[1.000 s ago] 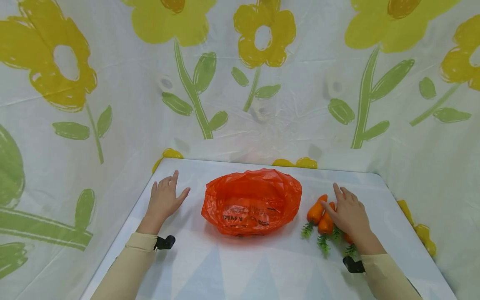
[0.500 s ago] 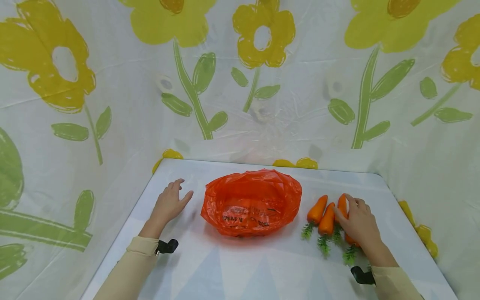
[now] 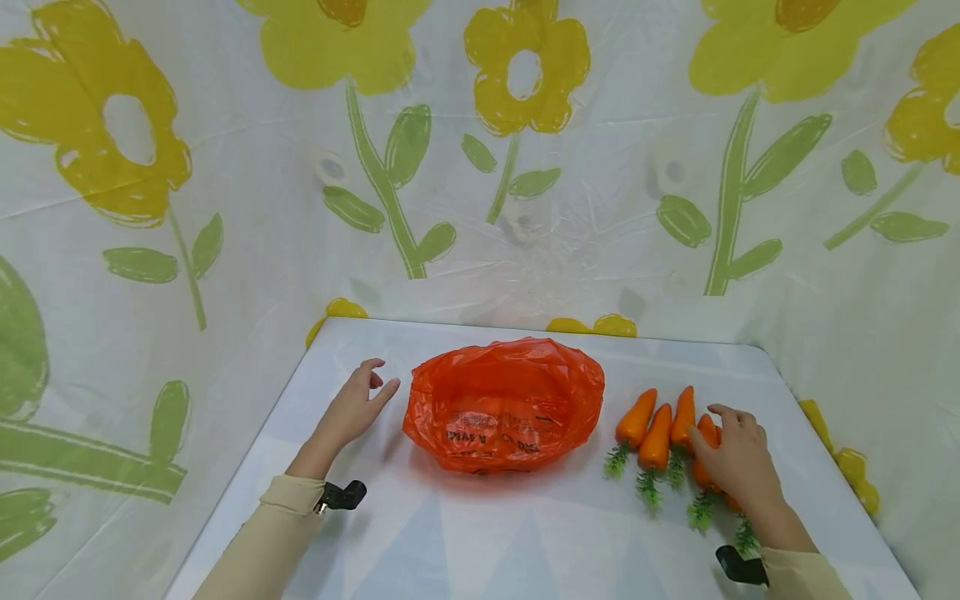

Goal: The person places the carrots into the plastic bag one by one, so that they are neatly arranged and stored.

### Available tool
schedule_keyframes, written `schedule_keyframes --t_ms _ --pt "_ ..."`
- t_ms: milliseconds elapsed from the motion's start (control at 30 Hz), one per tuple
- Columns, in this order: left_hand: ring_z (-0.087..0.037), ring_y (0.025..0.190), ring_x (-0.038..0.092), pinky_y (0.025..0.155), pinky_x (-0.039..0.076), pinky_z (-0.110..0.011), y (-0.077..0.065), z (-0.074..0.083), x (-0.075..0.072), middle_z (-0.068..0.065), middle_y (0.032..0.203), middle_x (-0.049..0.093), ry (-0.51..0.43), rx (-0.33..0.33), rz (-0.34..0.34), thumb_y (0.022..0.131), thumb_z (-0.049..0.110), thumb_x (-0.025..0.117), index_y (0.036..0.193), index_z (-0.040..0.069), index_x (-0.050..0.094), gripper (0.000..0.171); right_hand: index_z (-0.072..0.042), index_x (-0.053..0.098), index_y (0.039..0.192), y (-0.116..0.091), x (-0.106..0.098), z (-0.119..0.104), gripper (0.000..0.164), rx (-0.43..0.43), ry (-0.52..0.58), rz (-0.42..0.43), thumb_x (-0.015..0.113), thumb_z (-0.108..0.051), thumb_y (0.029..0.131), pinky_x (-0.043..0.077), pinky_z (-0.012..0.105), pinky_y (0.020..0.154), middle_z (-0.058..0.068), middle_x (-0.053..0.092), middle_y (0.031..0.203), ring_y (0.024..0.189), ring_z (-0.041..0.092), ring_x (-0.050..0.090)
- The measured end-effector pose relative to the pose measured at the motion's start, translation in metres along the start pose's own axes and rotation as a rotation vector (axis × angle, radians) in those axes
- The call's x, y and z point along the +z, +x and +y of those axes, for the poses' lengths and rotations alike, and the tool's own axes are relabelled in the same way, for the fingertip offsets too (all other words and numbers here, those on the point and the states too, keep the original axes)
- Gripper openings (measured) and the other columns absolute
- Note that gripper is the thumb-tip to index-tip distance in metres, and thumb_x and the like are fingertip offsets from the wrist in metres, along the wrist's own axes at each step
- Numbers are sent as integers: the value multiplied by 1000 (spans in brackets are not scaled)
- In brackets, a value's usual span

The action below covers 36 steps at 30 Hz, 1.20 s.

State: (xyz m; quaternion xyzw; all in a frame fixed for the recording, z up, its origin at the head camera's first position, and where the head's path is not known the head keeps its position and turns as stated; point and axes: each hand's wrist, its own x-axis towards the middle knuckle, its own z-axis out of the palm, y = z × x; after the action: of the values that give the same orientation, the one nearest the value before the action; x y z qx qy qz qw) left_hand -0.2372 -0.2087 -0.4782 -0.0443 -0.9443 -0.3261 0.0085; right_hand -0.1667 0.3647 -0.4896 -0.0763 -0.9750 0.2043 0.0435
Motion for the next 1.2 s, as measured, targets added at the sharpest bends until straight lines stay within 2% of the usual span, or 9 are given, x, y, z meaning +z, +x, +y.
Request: schedule_keyframes --t_ms 100,233,467,633,933,1200 --pt "-34 108 56 91 53 -50 -1 3 1 -17 120 57 -39 -12 -26 102 58 50 150 5 36 73 11 39 140 -4 -2 3 65 4 13 -5 53 -40 103 39 75 94 43 29 137 122 60 28" --pt "-31 106 57 90 52 -48 -2 5 2 -15 117 59 -95 -1 -40 104 51 52 149 6 37 66 12 40 139 -8 -4 8 62 5 22 -3 52 -37 103 39 75 94 44 30 135 120 61 29" --pt "-31 110 58 103 48 -53 -5 9 4 -15 117 60 -156 64 -77 105 46 51 147 3 38 61 11 39 139 -12 -6 18 59 55 66 -28 50 -34 103 40 74 93 43 31 133 117 59 32" --pt "-35 119 59 103 49 -54 -7 11 6 -16 123 60 -197 90 -101 105 47 52 148 8 38 60 11 36 142 -14 -9 24 61 102 86 -81 48 -35 104 43 72 90 43 32 132 115 57 36" --pt "-35 121 58 98 52 -53 -9 13 8 -15 129 58 -248 132 -140 104 44 55 153 10 33 63 10 36 142 -14 -9 33 62 105 109 -148 47 -38 105 49 65 88 44 34 133 111 55 48" --pt "-30 117 60 97 54 -49 -12 14 8 -13 130 58 -294 162 -174 99 41 66 156 23 29 71 10 34 143 -13 -8 40 68 129 129 -220 45 -44 105 50 63 90 43 32 135 112 55 49"
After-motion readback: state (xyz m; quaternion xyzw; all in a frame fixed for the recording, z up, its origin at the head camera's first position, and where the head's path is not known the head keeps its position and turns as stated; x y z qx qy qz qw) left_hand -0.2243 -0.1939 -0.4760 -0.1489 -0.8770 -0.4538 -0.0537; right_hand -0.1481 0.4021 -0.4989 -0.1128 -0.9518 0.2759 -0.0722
